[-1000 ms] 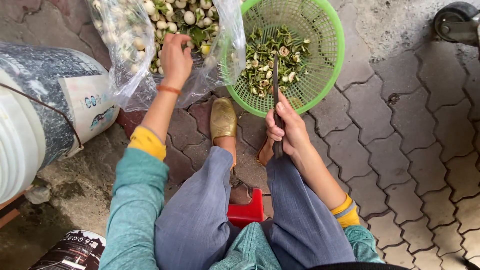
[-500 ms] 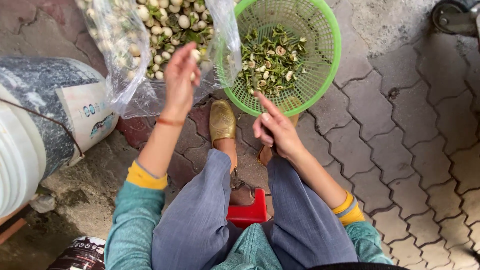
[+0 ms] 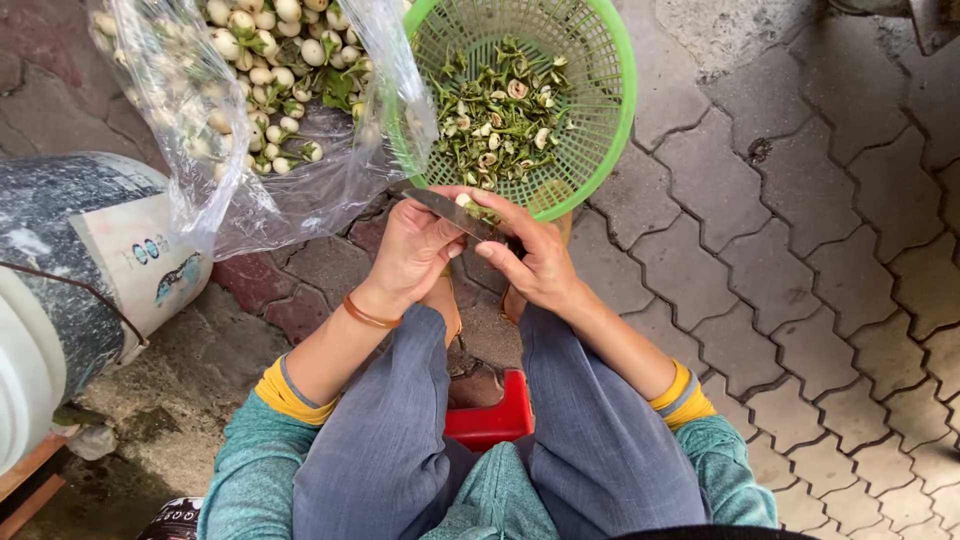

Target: Trimming the stems of small white vegetables using a knife and placing them in a bucket

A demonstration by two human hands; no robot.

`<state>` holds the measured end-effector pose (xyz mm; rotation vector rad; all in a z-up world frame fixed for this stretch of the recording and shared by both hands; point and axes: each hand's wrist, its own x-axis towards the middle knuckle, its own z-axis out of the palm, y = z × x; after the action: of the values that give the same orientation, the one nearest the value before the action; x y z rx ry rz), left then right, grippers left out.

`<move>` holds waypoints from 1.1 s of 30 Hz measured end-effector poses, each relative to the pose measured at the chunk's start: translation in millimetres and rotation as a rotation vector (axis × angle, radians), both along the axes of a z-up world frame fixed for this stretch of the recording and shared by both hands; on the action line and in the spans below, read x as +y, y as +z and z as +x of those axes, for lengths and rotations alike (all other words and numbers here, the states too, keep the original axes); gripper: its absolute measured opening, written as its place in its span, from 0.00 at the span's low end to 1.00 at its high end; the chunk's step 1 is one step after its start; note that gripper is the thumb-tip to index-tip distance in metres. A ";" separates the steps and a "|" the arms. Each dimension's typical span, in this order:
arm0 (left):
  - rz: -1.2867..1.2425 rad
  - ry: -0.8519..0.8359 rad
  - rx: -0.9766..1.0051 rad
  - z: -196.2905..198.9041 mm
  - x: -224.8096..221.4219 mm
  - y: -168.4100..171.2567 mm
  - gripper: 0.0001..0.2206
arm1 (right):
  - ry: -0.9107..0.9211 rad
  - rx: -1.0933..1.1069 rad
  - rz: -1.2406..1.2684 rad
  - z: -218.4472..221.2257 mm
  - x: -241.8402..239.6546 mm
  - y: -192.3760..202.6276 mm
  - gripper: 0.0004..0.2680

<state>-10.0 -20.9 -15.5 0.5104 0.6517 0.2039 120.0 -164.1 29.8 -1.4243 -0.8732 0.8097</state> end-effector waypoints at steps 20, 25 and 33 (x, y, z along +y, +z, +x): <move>-0.174 -0.065 0.027 16.6 -1.4 28.8 0.15 | 0.059 0.758 0.178 -8.5 -14.0 -26.3 0.21; -0.166 -0.046 0.010 9.3 -5.7 15.1 0.14 | 0.127 0.701 0.207 -10.4 -9.3 -22.5 0.22; -0.183 -0.032 -0.198 -1.3 67.6 29.1 0.18 | -0.007 0.747 0.115 -5.1 -2.9 -10.5 0.24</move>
<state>-11.3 46.7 13.6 0.3192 0.4636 0.1604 114.9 -167.0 19.3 -0.9051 -0.3280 1.1573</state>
